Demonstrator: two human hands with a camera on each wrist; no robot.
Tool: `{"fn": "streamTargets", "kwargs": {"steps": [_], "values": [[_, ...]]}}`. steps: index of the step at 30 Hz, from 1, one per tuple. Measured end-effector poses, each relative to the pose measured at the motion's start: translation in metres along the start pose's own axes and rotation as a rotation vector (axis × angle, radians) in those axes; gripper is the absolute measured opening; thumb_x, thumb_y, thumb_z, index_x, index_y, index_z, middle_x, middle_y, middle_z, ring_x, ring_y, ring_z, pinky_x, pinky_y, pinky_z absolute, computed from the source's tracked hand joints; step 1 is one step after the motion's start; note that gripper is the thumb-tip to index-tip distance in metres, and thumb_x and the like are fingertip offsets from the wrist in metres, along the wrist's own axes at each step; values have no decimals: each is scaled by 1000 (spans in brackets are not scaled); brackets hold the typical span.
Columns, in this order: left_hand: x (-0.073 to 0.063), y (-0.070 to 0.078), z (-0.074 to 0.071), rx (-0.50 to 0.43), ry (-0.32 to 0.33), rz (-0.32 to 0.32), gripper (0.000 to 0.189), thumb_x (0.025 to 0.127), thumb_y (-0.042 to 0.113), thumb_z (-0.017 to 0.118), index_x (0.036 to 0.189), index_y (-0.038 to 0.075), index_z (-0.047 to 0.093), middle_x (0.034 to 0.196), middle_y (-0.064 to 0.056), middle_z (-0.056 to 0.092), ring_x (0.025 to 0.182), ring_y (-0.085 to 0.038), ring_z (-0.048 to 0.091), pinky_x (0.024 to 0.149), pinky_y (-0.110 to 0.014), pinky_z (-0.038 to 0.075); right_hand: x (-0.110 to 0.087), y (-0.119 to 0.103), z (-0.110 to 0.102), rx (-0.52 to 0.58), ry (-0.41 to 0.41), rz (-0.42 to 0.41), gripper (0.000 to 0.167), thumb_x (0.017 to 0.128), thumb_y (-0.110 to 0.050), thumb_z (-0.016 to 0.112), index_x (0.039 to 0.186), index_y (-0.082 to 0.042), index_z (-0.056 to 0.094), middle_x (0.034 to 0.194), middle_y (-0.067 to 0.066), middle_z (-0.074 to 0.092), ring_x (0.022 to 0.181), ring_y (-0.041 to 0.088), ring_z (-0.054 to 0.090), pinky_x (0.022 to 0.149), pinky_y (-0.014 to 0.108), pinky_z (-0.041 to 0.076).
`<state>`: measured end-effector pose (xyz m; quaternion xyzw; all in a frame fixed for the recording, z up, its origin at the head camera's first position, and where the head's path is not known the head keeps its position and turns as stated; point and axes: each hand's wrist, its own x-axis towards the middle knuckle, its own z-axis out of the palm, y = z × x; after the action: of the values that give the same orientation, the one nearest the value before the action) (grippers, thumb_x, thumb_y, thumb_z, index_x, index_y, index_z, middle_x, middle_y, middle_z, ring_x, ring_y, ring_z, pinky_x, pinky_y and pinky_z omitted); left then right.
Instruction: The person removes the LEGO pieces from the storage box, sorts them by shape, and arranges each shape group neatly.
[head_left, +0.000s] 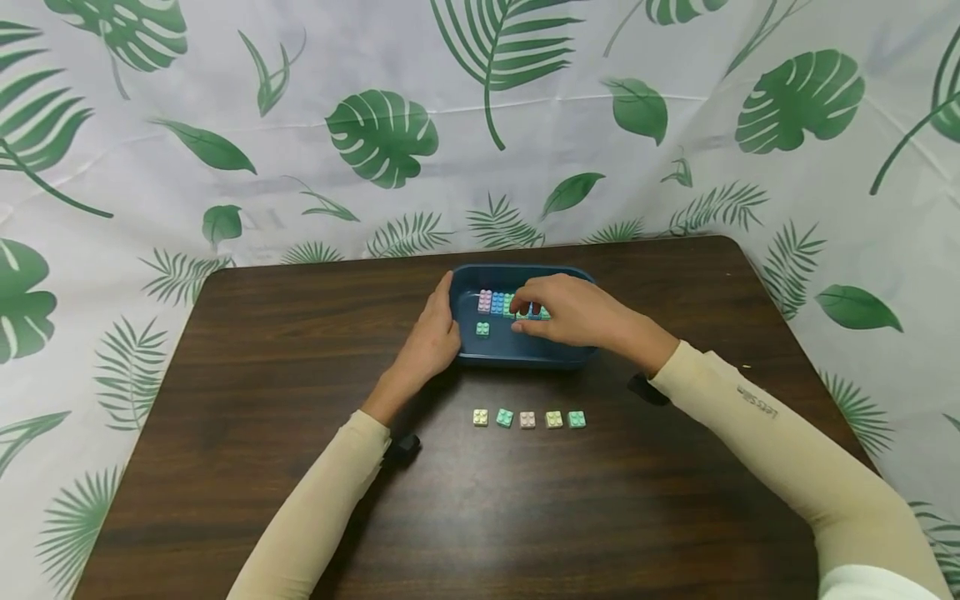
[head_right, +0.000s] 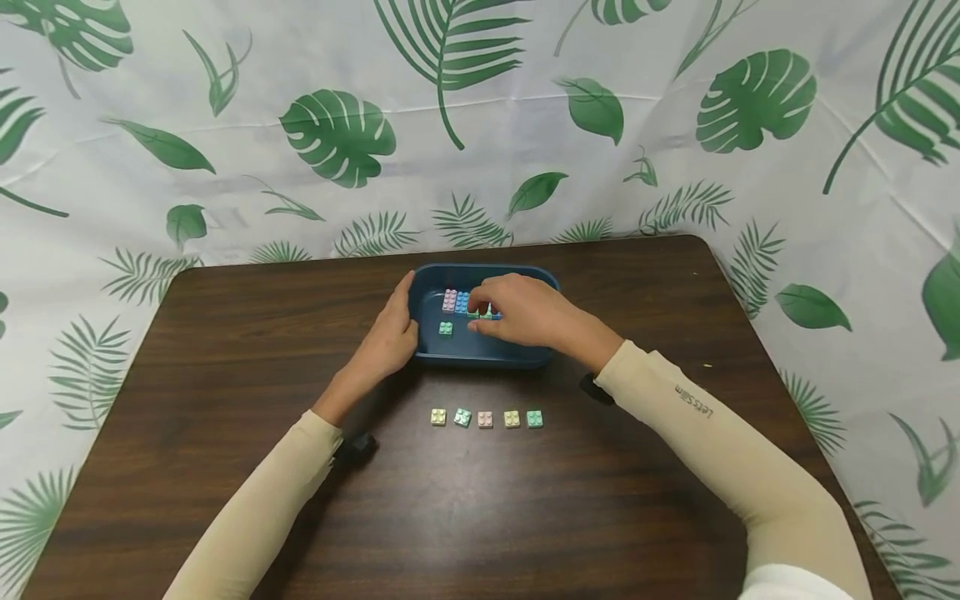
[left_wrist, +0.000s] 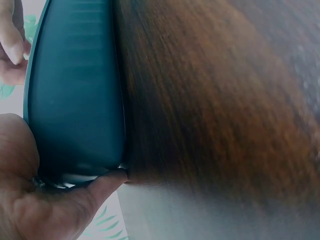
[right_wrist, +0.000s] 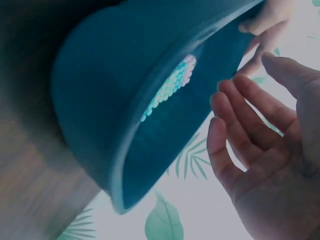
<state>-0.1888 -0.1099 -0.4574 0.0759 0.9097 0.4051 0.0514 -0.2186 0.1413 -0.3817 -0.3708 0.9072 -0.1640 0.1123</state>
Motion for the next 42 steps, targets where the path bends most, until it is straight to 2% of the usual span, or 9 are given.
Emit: {"fn": "streamTargets", "kwargs": {"steps": [6, 9, 13, 17, 25, 31, 37, 39, 42], "values": [[-4, -1, -2, 24, -1, -24, 74, 107, 4, 41, 171, 12, 4, 177, -18, 18, 162, -33, 27, 129, -52, 30, 29, -7, 7, -77, -76, 11, 23, 103, -34, 70, 115, -16, 77, 112, 1, 76, 100, 20, 72, 89, 41, 61], [-4, -2, -1, 27, -3, -6, 74, 107, 4, 41, 171, 11, 5, 177, -18, 19, 162, -33, 27, 130, -51, 30, 40, -12, 9, -144, -98, 18, 19, 102, -32, 72, 111, -16, 78, 108, 0, 78, 94, 17, 72, 85, 39, 61], [0, 0, -1, 19, -5, 30, 74, 107, 4, 41, 171, 10, 5, 177, -18, 17, 163, -32, 25, 130, -51, 29, 50, -16, 12, -302, -83, 33, 16, 99, -28, 75, 106, -15, 81, 100, 1, 79, 85, 17, 72, 78, 38, 62], [1, 1, -2, 23, -10, 23, 74, 107, 4, 41, 171, 11, 4, 177, -17, 16, 163, -32, 24, 131, -51, 28, 60, -21, 17, -407, -70, 34, 17, 98, -28, 77, 107, -15, 82, 98, 2, 80, 82, 18, 73, 75, 38, 63], [-1, 0, -2, 17, -23, 14, 75, 107, 5, 40, 172, 13, 2, 178, -16, 16, 163, -33, 24, 130, -53, 29, 64, -27, 29, -441, -72, 19, 19, 95, -35, 80, 105, -19, 80, 93, 1, 78, 75, 18, 70, 69, 37, 61], [1, 1, -1, 12, -29, 18, 75, 107, 5, 40, 172, 13, 2, 178, -17, 15, 163, -33, 24, 129, -53, 31, 62, -25, 36, -464, -62, 49, 26, 93, -43, 80, 107, -20, 80, 89, 1, 77, 73, 18, 70, 66, 36, 59], [1, 0, -2, -5, -27, 17, 76, 107, 6, 41, 172, 14, 2, 177, -19, 16, 162, -36, 25, 128, -55, 31, 62, -24, 42, -458, -49, 33, 21, 97, -39, 77, 107, -21, 81, 94, 1, 79, 74, 19, 71, 66, 37, 59], [5, -9, 2, 13, -15, 37, 77, 105, 7, 42, 172, 15, 3, 177, -19, 17, 162, -36, 27, 127, -53, 33, 60, -24, 43, -454, -48, 37, 20, 97, -37, 77, 108, -21, 80, 96, 2, 80, 76, 20, 71, 66, 38, 60], [4, -10, 2, 11, -11, 41, 77, 105, 7, 42, 172, 14, 4, 177, -20, 17, 161, -36, 27, 127, -53, 33, 56, -25, 39, -447, -44, 56, 22, 97, -37, 77, 112, -21, 80, 97, 2, 80, 79, 20, 72, 68, 39, 61]]}}
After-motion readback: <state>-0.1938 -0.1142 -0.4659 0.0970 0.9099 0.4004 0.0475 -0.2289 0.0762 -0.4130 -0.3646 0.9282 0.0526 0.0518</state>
